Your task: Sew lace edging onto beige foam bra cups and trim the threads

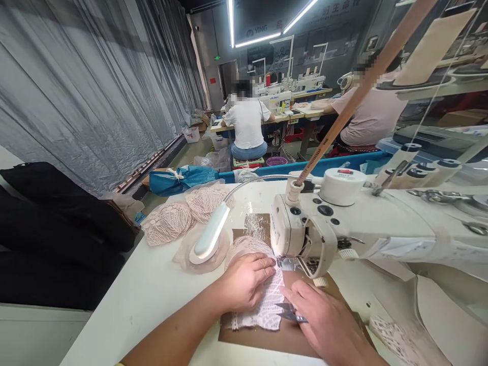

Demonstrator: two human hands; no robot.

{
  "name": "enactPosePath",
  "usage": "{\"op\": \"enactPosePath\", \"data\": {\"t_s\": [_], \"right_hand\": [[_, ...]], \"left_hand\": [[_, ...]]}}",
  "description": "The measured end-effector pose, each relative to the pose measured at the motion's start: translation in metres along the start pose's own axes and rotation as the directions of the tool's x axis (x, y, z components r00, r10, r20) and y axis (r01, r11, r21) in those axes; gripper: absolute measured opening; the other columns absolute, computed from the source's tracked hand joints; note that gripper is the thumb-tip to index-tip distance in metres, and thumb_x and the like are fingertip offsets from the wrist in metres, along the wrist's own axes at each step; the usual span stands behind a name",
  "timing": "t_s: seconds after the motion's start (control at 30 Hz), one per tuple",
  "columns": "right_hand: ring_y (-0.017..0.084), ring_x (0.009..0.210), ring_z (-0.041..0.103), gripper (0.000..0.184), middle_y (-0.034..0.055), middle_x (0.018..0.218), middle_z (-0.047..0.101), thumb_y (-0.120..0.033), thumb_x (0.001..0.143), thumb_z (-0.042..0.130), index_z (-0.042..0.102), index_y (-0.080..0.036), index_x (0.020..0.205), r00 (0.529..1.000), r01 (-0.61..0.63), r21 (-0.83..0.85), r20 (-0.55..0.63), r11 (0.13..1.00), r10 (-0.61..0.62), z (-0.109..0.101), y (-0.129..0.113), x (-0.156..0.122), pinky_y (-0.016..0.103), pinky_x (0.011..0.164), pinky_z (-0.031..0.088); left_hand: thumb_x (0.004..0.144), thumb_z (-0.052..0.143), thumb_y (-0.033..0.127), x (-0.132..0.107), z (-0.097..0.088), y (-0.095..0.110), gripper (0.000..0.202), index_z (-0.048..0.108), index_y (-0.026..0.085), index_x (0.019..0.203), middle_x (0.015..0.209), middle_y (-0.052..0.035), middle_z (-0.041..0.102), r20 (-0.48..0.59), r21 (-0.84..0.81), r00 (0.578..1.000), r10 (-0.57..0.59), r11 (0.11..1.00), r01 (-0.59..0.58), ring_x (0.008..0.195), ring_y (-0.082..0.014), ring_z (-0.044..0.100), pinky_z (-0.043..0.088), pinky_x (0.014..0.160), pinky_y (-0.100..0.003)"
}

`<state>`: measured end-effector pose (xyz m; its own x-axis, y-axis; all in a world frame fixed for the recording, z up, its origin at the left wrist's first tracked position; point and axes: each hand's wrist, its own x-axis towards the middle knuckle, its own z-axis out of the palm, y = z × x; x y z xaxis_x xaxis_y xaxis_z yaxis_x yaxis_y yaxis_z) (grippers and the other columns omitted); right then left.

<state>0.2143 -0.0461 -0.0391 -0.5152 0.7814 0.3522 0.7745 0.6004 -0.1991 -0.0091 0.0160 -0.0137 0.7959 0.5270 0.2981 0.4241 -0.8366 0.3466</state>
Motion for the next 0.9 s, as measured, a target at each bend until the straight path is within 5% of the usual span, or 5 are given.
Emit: {"op": "enactPosePath", "data": {"t_s": [0.2,0.53,0.9], "right_hand": [[0.016,0.061,0.06,0.053,0.0035,0.083,0.067,-0.004,0.067,0.044,0.066,-0.02,0.111,0.999,0.019,-0.07,-0.034,0.997,-0.021,0.005,0.002,0.0,0.027,0.055,0.045],[0.015,0.06,0.059,0.056,0.0008,0.079,0.065,-0.004,0.059,0.045,0.065,-0.023,0.107,0.995,0.077,0.002,-0.069,0.997,-0.077,-0.002,-0.002,0.003,0.026,0.053,0.043],[0.017,0.067,0.065,0.054,0.0045,0.097,0.072,-0.005,0.07,0.046,0.066,-0.021,0.117,1.0,-0.02,-0.162,-0.011,0.987,0.019,0.012,0.005,-0.003,0.028,0.059,0.05]], "left_hand": [[0.074,0.052,0.011,-0.001,0.004,-0.004,0.047,0.059,0.012,0.121,0.127,-0.0121,0.061,-0.024,0.028,1.0,-0.009,1.0,0.009,0.117,-0.0286,0.052,0.045,0.099,-0.043],[0.087,0.051,0.017,-0.006,0.004,-0.005,0.042,0.053,0.014,0.129,0.132,-0.0081,0.059,0.117,0.041,0.989,0.096,0.994,-0.101,0.12,-0.0247,0.048,0.036,0.103,-0.041],[0.09,0.046,0.024,0.0,0.0,0.002,0.037,0.057,0.013,0.123,0.127,-0.0117,0.061,0.03,0.067,0.999,0.023,0.997,-0.025,0.115,-0.0275,0.051,0.037,0.1,-0.042]]}}
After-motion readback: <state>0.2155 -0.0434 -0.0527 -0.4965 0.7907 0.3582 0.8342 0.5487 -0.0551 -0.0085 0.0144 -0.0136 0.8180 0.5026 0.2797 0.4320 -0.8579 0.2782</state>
